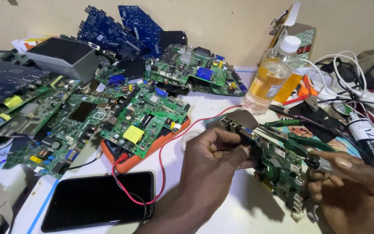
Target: The person works at a cluttered electronics repair bench, using pliers to grip a small component and a soldering iron to solder connections on green circuit boards. They hold and turn the boards to reach different edges, repositioning them on the bench while applying the soldering iron to various points.
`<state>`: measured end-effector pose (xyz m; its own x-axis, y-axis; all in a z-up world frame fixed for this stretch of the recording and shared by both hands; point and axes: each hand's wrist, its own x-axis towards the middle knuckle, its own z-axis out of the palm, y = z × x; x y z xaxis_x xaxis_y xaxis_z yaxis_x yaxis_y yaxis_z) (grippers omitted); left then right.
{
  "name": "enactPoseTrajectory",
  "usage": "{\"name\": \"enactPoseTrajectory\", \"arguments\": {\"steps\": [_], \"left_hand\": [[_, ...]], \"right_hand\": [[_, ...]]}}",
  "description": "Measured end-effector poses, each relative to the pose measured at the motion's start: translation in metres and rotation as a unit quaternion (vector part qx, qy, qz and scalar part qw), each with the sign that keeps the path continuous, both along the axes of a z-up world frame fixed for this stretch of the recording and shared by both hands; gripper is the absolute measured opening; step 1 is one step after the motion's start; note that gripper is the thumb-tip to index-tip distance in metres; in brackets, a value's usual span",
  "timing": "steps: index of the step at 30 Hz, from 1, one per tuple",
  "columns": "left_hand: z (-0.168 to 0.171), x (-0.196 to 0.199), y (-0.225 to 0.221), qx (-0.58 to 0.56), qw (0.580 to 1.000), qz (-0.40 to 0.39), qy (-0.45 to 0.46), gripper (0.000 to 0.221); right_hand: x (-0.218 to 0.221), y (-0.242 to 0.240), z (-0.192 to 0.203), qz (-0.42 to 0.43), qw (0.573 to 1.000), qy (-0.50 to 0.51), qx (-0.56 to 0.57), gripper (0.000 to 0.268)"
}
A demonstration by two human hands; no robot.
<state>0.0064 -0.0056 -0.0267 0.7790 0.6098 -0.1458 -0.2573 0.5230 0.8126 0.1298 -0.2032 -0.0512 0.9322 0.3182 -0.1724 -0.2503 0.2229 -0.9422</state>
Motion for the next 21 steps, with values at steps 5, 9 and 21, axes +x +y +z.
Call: {"name": "enactPoseTrajectory", "arguments": {"steps": [5,9,21], "left_hand": [[0.012,-0.002,-0.001,0.005,0.999,0.004,0.035,0.017],[0.013,-0.001,0.001,0.007,1.0,0.001,0.03,0.015],[0.031,-0.005,-0.003,0.031,0.997,0.004,0.075,0.007]], "right_hand": [[-0.001,-0.001,0.003,0.003,0.999,0.034,-0.004,0.048],[-0.011,0.006,0.011,0.011,0.997,0.013,0.072,0.052],[0.002,-0.003,0.003,0.058,0.992,0.061,0.097,0.043]]}}
